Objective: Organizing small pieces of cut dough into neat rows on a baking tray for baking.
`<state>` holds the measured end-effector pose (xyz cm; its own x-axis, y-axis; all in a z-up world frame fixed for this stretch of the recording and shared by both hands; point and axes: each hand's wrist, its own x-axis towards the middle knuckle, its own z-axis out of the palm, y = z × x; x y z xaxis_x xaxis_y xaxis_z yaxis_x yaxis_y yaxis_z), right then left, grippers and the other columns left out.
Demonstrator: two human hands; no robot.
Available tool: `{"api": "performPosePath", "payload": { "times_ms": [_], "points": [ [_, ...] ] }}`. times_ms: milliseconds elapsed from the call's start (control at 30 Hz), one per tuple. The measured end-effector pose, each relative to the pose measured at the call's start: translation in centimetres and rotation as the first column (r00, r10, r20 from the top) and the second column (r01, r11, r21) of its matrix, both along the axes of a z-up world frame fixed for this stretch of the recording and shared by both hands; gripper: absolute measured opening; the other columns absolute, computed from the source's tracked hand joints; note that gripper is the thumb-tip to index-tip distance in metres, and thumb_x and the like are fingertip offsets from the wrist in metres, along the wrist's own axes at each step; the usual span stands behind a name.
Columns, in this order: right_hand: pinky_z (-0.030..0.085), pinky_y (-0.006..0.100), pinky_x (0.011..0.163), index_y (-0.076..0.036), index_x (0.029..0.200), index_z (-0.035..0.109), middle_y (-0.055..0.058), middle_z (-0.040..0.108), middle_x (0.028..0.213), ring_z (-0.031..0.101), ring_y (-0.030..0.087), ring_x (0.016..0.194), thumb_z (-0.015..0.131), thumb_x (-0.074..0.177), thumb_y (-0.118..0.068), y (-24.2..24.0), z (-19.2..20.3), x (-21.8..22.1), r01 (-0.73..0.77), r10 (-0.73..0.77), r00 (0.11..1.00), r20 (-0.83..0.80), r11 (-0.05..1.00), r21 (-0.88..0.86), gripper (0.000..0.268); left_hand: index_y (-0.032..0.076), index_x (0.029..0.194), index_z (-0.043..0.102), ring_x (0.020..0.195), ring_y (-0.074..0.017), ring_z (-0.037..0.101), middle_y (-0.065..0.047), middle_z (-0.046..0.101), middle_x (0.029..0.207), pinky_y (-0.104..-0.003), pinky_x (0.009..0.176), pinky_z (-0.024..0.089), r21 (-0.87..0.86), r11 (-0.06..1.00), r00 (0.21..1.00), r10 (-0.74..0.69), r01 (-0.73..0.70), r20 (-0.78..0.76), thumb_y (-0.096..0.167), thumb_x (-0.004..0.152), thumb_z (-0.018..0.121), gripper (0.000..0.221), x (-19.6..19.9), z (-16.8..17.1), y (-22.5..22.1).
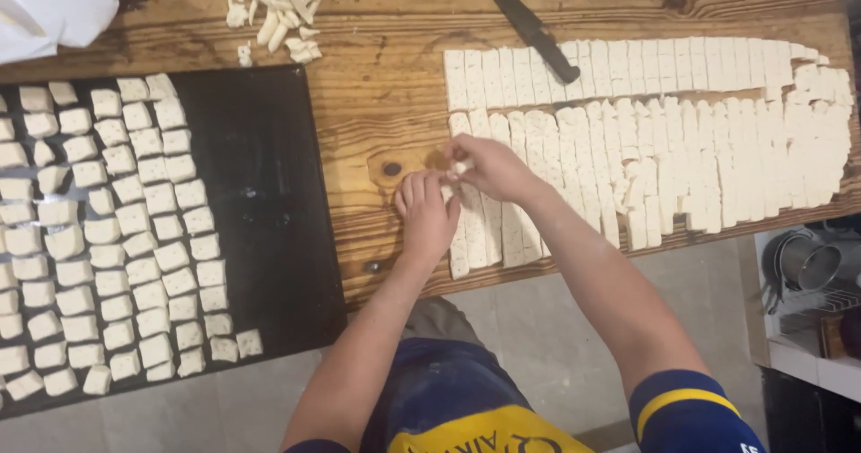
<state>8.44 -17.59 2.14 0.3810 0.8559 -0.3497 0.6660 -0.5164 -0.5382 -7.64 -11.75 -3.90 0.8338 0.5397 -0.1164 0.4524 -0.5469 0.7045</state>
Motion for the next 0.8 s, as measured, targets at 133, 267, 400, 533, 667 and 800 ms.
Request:
{"api": "performPosePath", "payload": {
  "times_ms": [133, 267, 400, 533, 667, 800],
  "points": [
    [0.048, 0.048, 0.109, -0.024, 0.12, 0.063, -0.002, 0.076, 0.109, 0.067, 0.025, 0.122, 0.079, 0.088, -0.018, -1.7, 2.4, -1.0, 0.151, -0.145, 0.978, -0.15, 0.988, 0.03, 0.037, 0.012, 0.123, 0.048, 0.12, -0.0322, 0.055, -0.009, 0.06, 0.11, -0.047, 0.108, 0.037, -0.062, 0.997, 0.986, -0.031, 0.042, 0.167, 0.016, 0.088, 0.071, 0.041, 0.2, 0.2, 0.4],
    [0.052, 0.047, 0.104, -0.015, 0.128, 0.064, 0.007, 0.075, 0.108, 0.068, 0.027, 0.118, 0.082, 0.088, -0.009, -2.7, 2.8, -0.6, 0.381, -0.275, 0.89, -0.363, 0.887, 0.262, 0.045, 0.006, 0.134, 0.047, 0.12, -0.0435, 0.063, -0.022, 0.065, 0.122, -0.05, 0.099, 0.052, -0.568, 0.819, 0.953, 0.098, 0.085, 0.285, 0.011, 0.095, 0.065, 0.043, 0.7, 4.4, 2.1],
    [0.057, 0.037, 0.099, -0.014, 0.128, 0.068, 0.005, 0.077, 0.102, 0.071, 0.017, 0.105, 0.081, 0.09, -0.011, -1.6, 5.6, -1.8, 0.521, -0.334, 0.785, -0.522, 0.811, 0.265, 0.041, 0.009, 0.13, 0.062, 0.111, -0.0145, 0.067, -0.005, 0.069, 0.119, -0.034, 0.094, 0.058, -0.818, 0.569, 0.911, 0.289, 0.084, 0.295, 0.009, 0.098, 0.067, 0.033, 0.6, 4.2, 2.4],
    [0.061, 0.034, 0.09, -0.01, 0.123, 0.073, 0.01, 0.077, 0.106, 0.07, 0.018, 0.101, 0.076, 0.096, -0.018, 0.2, 8.3, -3.3, 0.707, -0.452, 0.635, -0.626, 0.666, 0.237, 0.028, 0.011, 0.133, 0.061, 0.078, -0.0153, 0.072, -0.008, 0.071, 0.114, -0.027, 0.067, 0.063, -0.963, 0.254, 0.844, 0.494, 0.092, 0.211, 0.015, 0.102, 0.063, 0.032, 0.9, 5.6, 4.0],
    [0.056, 0.038, 0.092, -0.012, 0.125, 0.073, 0.009, 0.074, 0.105, 0.066, 0.018, 0.096, 0.072, 0.1, -0.027, 0.3, 7.4, -6.4, 0.826, -0.625, 0.541, -0.564, 0.52, 0.217, 0.03, 0.009, 0.132, 0.06, 0.075, -0.0144, 0.072, -0.009, 0.07, 0.106, -0.027, 0.062, 0.063, -0.982, 0.104, 0.741, 0.644, 0.159, 0.188, 0.014, 0.104, 0.059, 0.028, 2.1, 4.3, 6.3],
    [0.056, 0.035, 0.085, -0.007, 0.122, 0.074, 0.007, 0.072, 0.093, 0.066, 0.016, 0.089, 0.075, 0.097, -0.028, 0.7, 4.8, -12.3, 0.842, -0.653, 0.501, -0.568, 0.518, 0.146, 0.034, 0.007, 0.13, 0.063, 0.091, -0.0211, 0.073, -0.012, 0.07, 0.108, -0.031, 0.071, 0.064, -0.967, 0.177, 0.748, 0.613, 0.184, 0.255, 0.018, 0.1, 0.069, 0.033, -1.9, 4.3, 9.3]
  ]
}}
